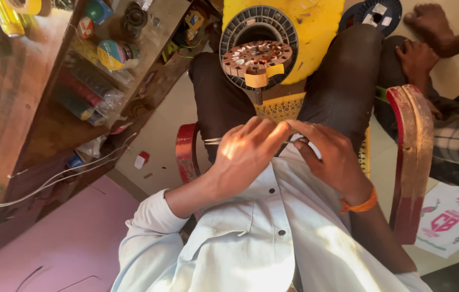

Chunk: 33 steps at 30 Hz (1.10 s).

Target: The person sits with a motor stator on their lap and uses yellow electrical tape to wrap and secure the copper windings. They repeatedly cut tape with scissors, apply it to the windings, and press it down to ensure adhesion.

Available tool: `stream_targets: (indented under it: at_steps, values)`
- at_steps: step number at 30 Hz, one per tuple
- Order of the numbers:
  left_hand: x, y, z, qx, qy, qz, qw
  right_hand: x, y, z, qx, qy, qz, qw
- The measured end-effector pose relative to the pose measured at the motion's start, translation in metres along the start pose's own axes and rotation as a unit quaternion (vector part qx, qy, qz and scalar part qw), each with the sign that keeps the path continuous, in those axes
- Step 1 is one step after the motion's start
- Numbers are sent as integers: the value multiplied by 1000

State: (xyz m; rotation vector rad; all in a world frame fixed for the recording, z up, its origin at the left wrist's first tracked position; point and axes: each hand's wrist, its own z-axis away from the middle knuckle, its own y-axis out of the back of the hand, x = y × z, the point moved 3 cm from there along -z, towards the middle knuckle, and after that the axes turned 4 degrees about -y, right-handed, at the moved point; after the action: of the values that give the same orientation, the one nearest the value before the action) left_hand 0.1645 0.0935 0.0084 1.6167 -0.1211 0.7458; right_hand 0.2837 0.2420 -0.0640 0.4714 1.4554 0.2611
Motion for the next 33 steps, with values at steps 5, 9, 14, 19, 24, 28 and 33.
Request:
stream_targets:
  at_steps: [5, 9, 14, 19, 24, 28, 33]
  values:
    - [-3, 18, -37, 68, -36, -71, 995, 77, -3, 43, -125, -271, -348, 889]
    - [-59, 20, -100, -91, 26, 26, 995, 111, -7, 75, -50, -282, -378, 880]
    - [-92, -7, -144, -209, 59, -7, 976, 135, -6, 86, 15, -336, -358, 871]
    - [-102, -34, -148, -196, 38, -46, 979, 124, -11, 69, -75, -313, -342, 883]
    - [-110, -46, -149, -199, 28, -59, 978, 101, -20, 38, -124, -297, -246, 914]
    - [-112, -44, -148, -200, 56, -6, 978, 86, -27, 20, -109, -262, -223, 932]
    - [-108, -34, -142, -138, 25, -27, 990, 82, -30, 18, -132, -273, -199, 932]
